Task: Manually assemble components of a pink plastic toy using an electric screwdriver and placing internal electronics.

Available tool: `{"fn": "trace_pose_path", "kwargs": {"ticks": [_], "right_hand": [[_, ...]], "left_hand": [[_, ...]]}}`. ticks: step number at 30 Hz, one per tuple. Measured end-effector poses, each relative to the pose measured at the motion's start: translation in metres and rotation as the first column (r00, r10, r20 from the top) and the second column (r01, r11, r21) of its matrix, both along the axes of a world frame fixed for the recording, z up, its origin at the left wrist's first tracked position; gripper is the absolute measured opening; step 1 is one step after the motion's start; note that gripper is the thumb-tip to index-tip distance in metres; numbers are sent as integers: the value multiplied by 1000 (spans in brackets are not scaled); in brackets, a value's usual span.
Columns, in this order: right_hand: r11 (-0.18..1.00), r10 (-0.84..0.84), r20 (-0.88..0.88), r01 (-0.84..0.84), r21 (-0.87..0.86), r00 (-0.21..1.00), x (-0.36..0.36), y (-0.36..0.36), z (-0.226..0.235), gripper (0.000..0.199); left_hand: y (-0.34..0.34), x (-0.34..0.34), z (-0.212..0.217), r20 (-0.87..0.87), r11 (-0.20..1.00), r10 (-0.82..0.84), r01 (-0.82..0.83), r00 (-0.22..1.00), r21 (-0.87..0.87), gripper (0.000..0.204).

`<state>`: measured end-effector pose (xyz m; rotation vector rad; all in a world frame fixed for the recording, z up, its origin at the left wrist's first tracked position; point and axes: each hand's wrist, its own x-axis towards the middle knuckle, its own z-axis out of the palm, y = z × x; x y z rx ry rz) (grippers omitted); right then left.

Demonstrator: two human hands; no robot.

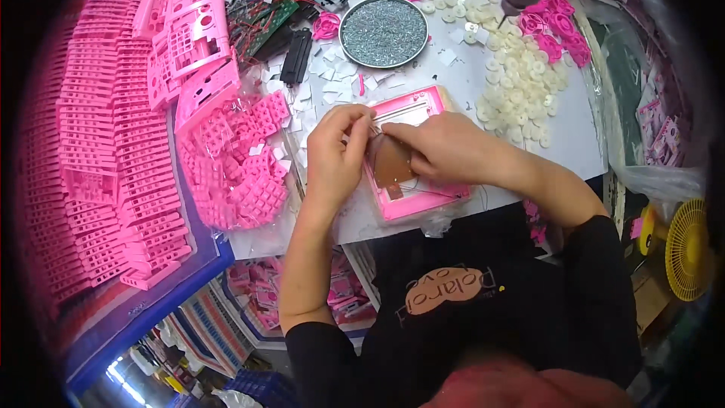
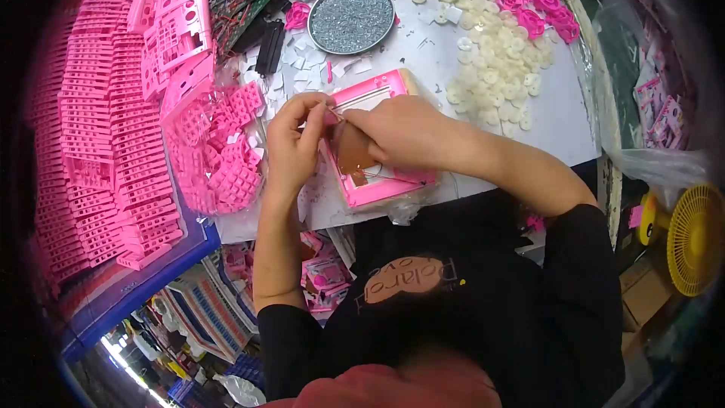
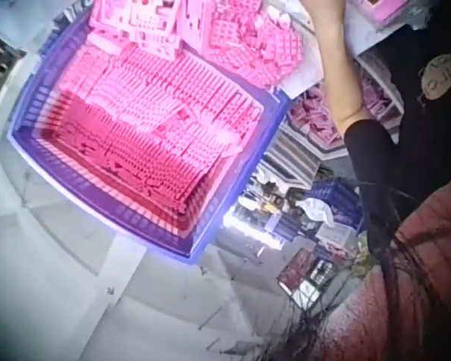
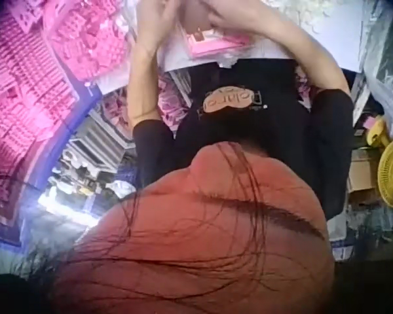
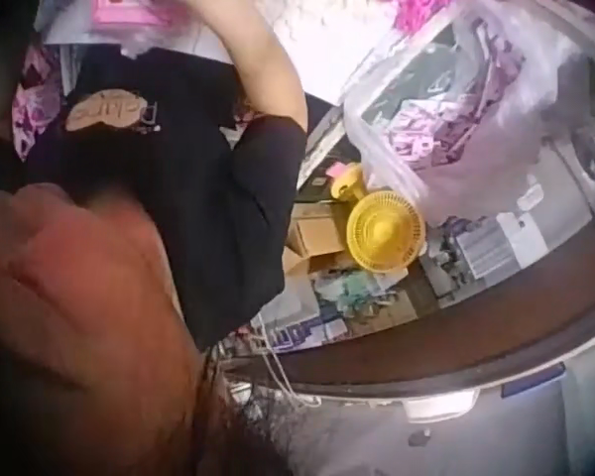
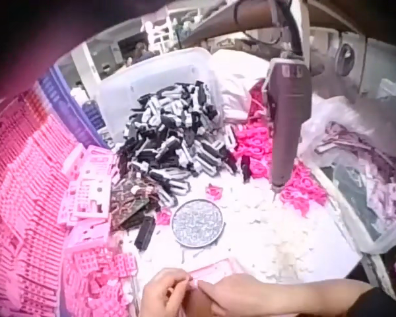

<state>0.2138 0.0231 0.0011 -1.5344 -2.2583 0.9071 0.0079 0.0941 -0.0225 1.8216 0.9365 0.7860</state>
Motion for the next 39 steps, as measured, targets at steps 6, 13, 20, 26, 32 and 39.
{"fn": "trace_pose_path", "kwargs": {"ticks": [6,13,20,26,32,39], "right_hand": [[983,153,214,-170,64,965,-1,-11,4,45],[971,-96,83,76,225,992,6,-24,-3,16],[922,-206,-36,207,326,978,4,-38,-12,12],[929,-182,-41,186,321,982,6,-36,-13,11],[913,-206,-58,214,347,977,7,-40,-19,11],[856,-182,180,66,514,967,11,-20,2,16]], "left_hand": [[2,7,6,23,953,102,-91,995,-289,17],[-3,33,19,-338,978,-61,123,939,166,13],[0,36,12,-472,846,-181,381,863,373,11],[10,51,32,-724,719,-263,630,637,293,11],[11,86,49,-897,557,-375,830,235,-15,14],[24,72,32,-762,801,-274,578,586,156,13]]}}
